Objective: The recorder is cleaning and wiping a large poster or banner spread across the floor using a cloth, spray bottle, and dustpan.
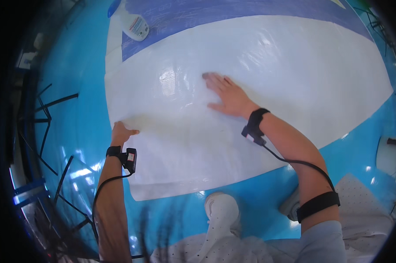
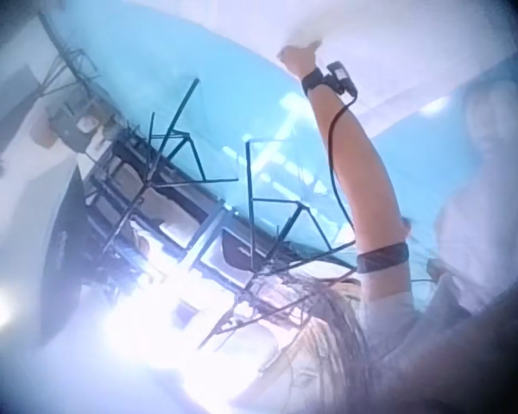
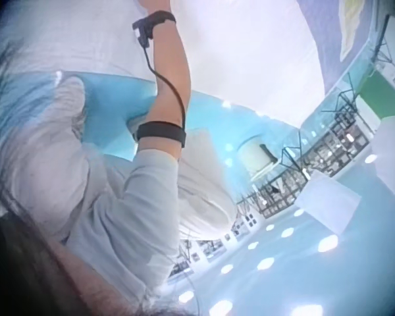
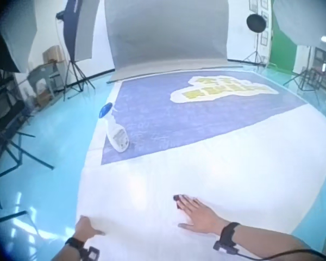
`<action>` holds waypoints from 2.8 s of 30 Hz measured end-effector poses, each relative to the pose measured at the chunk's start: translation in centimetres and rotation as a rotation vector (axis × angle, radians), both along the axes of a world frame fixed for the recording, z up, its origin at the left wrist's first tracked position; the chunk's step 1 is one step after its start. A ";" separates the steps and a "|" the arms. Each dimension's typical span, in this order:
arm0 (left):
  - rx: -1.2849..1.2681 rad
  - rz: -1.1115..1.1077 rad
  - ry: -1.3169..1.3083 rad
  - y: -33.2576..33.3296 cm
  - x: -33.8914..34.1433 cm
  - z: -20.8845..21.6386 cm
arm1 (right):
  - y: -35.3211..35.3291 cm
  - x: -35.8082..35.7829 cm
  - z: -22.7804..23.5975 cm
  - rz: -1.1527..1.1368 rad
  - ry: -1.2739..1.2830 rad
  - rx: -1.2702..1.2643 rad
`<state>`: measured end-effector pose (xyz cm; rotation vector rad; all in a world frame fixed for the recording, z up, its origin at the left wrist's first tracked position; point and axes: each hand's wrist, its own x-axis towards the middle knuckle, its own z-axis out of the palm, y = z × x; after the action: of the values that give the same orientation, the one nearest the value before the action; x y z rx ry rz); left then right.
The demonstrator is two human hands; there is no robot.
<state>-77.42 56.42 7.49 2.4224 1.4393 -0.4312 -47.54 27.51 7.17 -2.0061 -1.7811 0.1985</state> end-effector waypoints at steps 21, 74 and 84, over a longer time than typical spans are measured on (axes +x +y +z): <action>0.154 -0.218 0.451 2.0 2.4 -0.7 | -3.8 -16.5 0.1 -0.115 0.457 -0.061; 0.223 -0.346 0.617 3.6 4.4 -4.9 | -10.8 -15.5 -1.3 -0.352 0.249 0.177; 0.190 -0.385 0.390 1.6 1.6 0.3 | -14.8 -11.7 -0.1 -0.839 0.194 0.203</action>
<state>-75.85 57.97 7.78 2.9017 1.1827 -0.9368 -59.22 12.66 7.12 -2.2908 -0.7050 -0.0544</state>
